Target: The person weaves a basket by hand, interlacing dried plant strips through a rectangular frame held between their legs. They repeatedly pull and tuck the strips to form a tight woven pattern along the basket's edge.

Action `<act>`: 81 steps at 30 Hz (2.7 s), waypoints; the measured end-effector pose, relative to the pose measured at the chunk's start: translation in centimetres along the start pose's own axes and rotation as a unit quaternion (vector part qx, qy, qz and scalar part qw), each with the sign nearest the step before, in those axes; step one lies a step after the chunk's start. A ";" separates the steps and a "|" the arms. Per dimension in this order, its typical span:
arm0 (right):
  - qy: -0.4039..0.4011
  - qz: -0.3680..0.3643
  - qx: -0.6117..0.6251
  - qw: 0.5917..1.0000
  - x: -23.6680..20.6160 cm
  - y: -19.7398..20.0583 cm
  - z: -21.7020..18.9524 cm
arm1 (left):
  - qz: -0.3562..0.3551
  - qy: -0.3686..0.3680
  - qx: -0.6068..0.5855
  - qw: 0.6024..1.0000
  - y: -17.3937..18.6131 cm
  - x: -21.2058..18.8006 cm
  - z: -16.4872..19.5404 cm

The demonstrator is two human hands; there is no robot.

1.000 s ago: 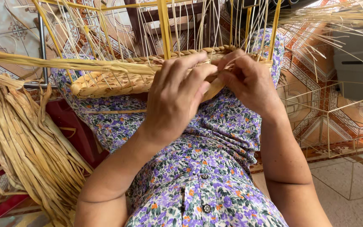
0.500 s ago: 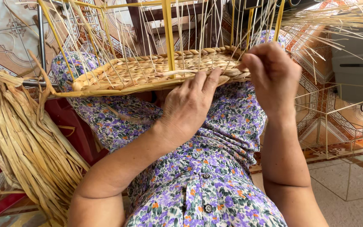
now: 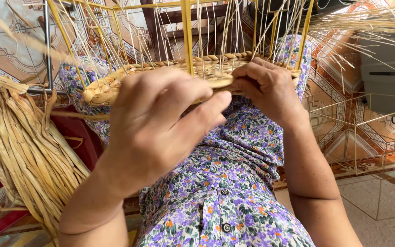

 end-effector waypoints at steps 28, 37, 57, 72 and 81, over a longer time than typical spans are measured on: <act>-0.090 -0.058 0.063 0.992 -0.9 -2.0 2.1 | -0.004 0.200 0.039 0.979 -13.0 -5.7 -5.2; -0.117 0.052 0.177 0.976 -0.9 -1.7 3.6 | -0.221 0.304 0.102 0.921 -9.3 -9.4 -9.6; -0.135 0.060 0.224 0.963 -1.0 -1.5 3.7 | -0.121 0.168 0.145 0.968 -16.5 -5.7 -4.0; 0.059 0.010 -0.018 0.998 -0.3 -0.9 -3.4 | -0.153 0.171 -0.009 0.973 -10.0 -5.1 -7.3; -0.006 0.036 0.024 0.999 -0.1 -1.1 -1.2 | -0.070 0.216 -0.093 0.970 -7.4 -1.5 -4.7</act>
Point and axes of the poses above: each hand's wrist, its own x-axis towards the middle knuckle, its own y-axis out of the back of the hand, z = x × y, the point moved 10 cm from there along x, towards the middle knuckle, and after that the axes turned 1 degree about x, right-handed, at the moved point
